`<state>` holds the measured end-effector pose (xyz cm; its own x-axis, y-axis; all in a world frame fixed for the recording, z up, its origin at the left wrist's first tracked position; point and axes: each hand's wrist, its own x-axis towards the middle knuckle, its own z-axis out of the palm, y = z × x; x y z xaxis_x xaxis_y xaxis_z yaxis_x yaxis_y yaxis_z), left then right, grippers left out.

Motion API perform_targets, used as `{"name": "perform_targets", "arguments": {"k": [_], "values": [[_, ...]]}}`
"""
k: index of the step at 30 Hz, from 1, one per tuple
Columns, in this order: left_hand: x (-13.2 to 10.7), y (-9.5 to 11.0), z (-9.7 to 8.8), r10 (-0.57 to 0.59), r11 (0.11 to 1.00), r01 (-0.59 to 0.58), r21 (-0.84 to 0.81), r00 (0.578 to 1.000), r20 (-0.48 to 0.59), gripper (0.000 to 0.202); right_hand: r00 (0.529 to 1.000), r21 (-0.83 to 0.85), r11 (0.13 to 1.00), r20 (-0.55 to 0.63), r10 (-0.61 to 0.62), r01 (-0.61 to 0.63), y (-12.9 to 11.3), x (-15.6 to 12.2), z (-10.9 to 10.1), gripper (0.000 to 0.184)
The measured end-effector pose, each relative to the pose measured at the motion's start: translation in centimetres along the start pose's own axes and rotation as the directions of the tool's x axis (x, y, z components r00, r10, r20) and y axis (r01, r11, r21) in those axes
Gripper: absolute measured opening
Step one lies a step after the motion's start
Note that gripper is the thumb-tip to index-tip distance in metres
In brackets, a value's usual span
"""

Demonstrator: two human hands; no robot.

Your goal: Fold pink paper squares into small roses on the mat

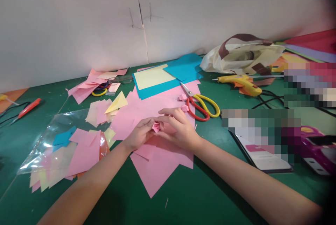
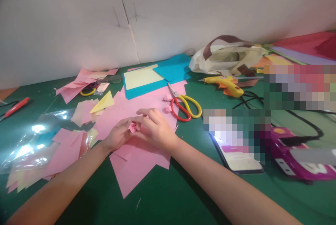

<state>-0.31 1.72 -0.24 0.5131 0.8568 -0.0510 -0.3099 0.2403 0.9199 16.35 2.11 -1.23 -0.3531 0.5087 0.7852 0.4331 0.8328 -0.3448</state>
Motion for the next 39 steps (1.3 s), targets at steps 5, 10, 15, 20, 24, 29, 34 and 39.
{"name": "perform_targets", "arguments": {"k": [5, 10, 15, 20, 24, 29, 34, 39], "values": [[0.07, -0.05, 0.12, -0.047, 0.997, 0.045, -0.060, 0.998, -0.031, 0.025, 1.000, -0.006, 1.000, -0.005, -0.005, 0.005, -0.01, 0.02, -0.02, 0.020], [0.25, 0.03, 0.38, -0.049, 0.996, 0.046, -0.079, 0.998, -0.038, 0.037, 0.997, 0.001, 0.999, -0.067, 0.036, -0.036, -0.03, 0.19, 0.01, 0.019], [0.64, -0.23, 0.22, 0.029, 0.993, -0.042, -0.112, 0.993, -0.116, 0.033, 0.990, 0.031, 0.993, -0.088, 0.114, -0.112, -0.12, 0.32, 0.09, 0.018], [0.78, -0.47, -0.12, 0.007, 0.994, -0.027, -0.110, 0.984, -0.176, 0.016, 0.984, 0.087, 0.981, -0.032, 0.176, -0.172, 0.13, -0.02, 0.34, 0.032], [0.76, -0.42, -0.14, 0.017, 0.994, -0.038, -0.103, 0.981, -0.195, 0.015, 0.995, 0.164, 0.982, 0.007, 0.096, -0.095, 0.29, 0.02, 0.21, 0.037], [0.89, -0.36, -0.10, 0.059, 0.993, -0.078, -0.092, 0.978, -0.199, 0.020, 0.984, 0.208, 0.962, 0.057, 0.170, -0.178, 0.47, -0.04, 0.21, 0.039], [0.92, -0.72, -0.29, 0.102, 0.995, -0.096, 0.037, 0.957, -0.270, 0.020, 0.947, 0.238, 0.918, 0.129, 0.295, -0.318, 0.74, -0.48, 0.56, 0.057], [0.82, -0.49, -0.13, 0.054, 0.998, -0.045, 0.037, 0.960, -0.275, 0.015, 0.941, 0.341, 0.881, 0.201, 0.273, -0.328, 0.79, -0.43, 0.42, 0.062]]}}
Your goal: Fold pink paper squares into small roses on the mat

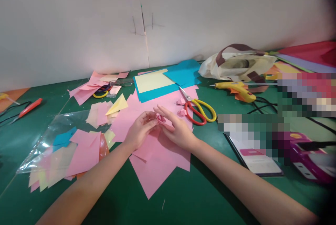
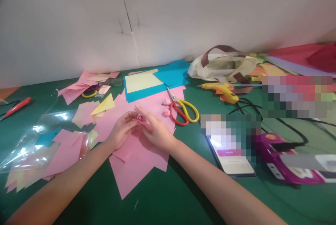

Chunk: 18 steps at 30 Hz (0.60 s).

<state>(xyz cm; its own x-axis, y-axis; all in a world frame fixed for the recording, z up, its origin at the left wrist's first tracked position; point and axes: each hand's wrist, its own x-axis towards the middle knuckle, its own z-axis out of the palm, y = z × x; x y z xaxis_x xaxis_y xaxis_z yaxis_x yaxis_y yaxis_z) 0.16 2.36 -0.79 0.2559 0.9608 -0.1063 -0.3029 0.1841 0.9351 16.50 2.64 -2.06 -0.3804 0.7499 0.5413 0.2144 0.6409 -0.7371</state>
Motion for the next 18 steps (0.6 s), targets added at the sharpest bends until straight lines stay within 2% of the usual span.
{"name": "perform_targets", "arguments": {"k": [4, 10, 18], "values": [[0.07, 0.39, 0.05, -0.042, 0.996, 0.043, -0.073, 0.999, 0.007, 0.014, 0.999, 0.116, 0.993, -0.009, 0.034, -0.033, -0.11, 0.07, -0.22, 0.058], [0.09, 0.30, -0.07, -0.048, 0.995, 0.051, -0.088, 0.998, 0.033, 0.014, 0.991, 0.271, 0.961, -0.105, 0.086, -0.055, 0.09, 0.15, 0.07, 0.051], [0.06, 0.33, 0.05, -0.026, 0.997, 0.026, -0.071, 1.000, -0.010, 0.015, 0.988, 0.045, 0.995, -0.129, 0.090, -0.084, -0.23, 0.71, -0.57, 0.027]]}}
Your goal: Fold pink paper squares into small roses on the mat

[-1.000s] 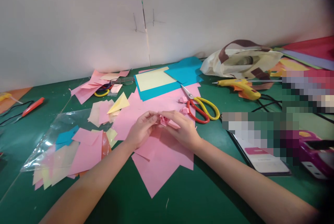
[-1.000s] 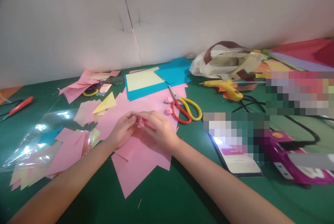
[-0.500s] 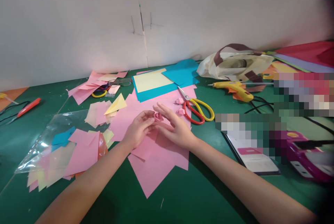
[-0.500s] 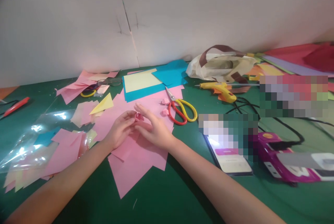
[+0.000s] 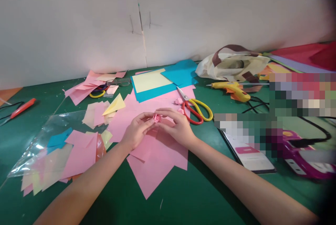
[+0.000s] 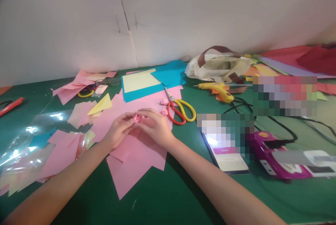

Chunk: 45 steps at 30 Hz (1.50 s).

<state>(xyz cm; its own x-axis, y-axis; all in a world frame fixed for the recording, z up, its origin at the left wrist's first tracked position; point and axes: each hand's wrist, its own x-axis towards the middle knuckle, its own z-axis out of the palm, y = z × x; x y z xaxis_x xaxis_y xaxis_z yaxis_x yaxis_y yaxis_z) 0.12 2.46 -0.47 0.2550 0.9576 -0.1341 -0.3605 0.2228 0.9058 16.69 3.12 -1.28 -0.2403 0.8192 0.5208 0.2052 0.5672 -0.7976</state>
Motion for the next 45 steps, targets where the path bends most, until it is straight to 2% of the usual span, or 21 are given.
{"name": "perform_targets", "arguments": {"k": [7, 11, 16, 21, 26, 30, 32, 34, 36, 38, 40, 42, 44, 45], "values": [[0.1, -0.4, -0.4, 0.053, 0.997, -0.052, 0.053, 0.998, -0.029, 0.015, 0.999, -0.047, 0.998, 0.006, -0.048, 0.048, -0.3, -0.1, 0.2, 0.028], [0.0, -0.5, -0.5, 0.081, 0.990, -0.074, 0.123, 0.995, -0.050, 0.014, 1.000, -0.013, 1.000, 0.012, -0.023, 0.023, -0.5, -0.1, 0.1, 0.034], [-0.1, -0.4, -0.4, 0.158, 0.955, -0.141, 0.259, 0.986, -0.046, 0.012, 0.998, 0.007, 0.998, 0.000, 0.057, -0.057, -0.5, 0.0, 0.1, 0.016], [-0.3, -0.3, -0.2, 0.222, 0.910, -0.180, 0.373, 0.972, -0.071, 0.015, 1.000, -0.014, 1.000, -0.012, 0.015, -0.016, -0.2, 0.0, 0.1, 0.018], [-0.3, -0.3, -0.2, 0.222, 0.913, -0.174, 0.368, 0.971, -0.092, 0.017, 0.998, -0.058, 0.998, -0.056, -0.032, 0.029, 0.0, -0.3, 0.3, 0.014], [-0.5, -0.4, 0.1, 0.251, 0.897, -0.208, 0.390, 0.966, -0.063, 0.019, 0.993, -0.098, 0.994, -0.116, 0.035, -0.047, -0.1, -0.1, 0.2, 0.016], [-0.8, -0.6, 0.4, 0.315, 0.827, -0.240, 0.508, 0.947, -0.066, 0.022, 0.986, -0.154, 0.984, -0.151, 0.064, -0.087, 0.1, 0.1, 0.0, 0.017], [-1.2, -0.7, 0.6, 0.395, 0.712, -0.277, 0.645, 0.918, -0.041, 0.023, 0.984, -0.256, 0.961, -0.167, 0.061, -0.103, 0.4, 0.3, -0.4, 0.020], [-1.7, -0.9, 0.8, 0.441, 0.562, -0.364, 0.743, 0.891, 0.104, 0.018, 0.988, -0.404, 0.909, -0.149, 0.050, -0.107, 0.9, 0.5, -0.8, 0.022], [-2.1, -0.8, 1.0, 0.433, 0.404, -0.471, 0.784, 0.854, 0.289, 0.021, 0.991, -0.562, 0.819, -0.122, 0.052, -0.112, 1.5, 0.6, -1.3, 0.021], [-2.5, -0.7, 1.2, 0.376, 0.230, -0.594, 0.771, 0.785, 0.493, 0.023, 0.991, -0.665, 0.737, -0.129, 0.044, -0.119, 2.0, 0.7, -1.6, 0.019], [-2.8, -0.5, 1.4, 0.290, 0.059, -0.697, 0.715, 0.697, 0.656, 0.026, 0.990, -0.703, 0.703, -0.139, 0.018, -0.112, 2.4, 0.8, -1.9, 0.019], [-3.1, -0.3, 1.6, 0.207, -0.071, -0.762, 0.644, 0.620, 0.757, 0.027, 0.989, -0.718, 0.689, -0.145, -0.006, -0.102, 2.8, 0.8, -2.1, 0.020], [-3.2, -0.1, 1.6, 0.172, -0.106, -0.789, 0.605, 0.585, 0.793, 0.028, 0.988, -0.724, 0.682, -0.156, -0.018, -0.102, 2.9, 0.8, -2.2, 0.020]]}}
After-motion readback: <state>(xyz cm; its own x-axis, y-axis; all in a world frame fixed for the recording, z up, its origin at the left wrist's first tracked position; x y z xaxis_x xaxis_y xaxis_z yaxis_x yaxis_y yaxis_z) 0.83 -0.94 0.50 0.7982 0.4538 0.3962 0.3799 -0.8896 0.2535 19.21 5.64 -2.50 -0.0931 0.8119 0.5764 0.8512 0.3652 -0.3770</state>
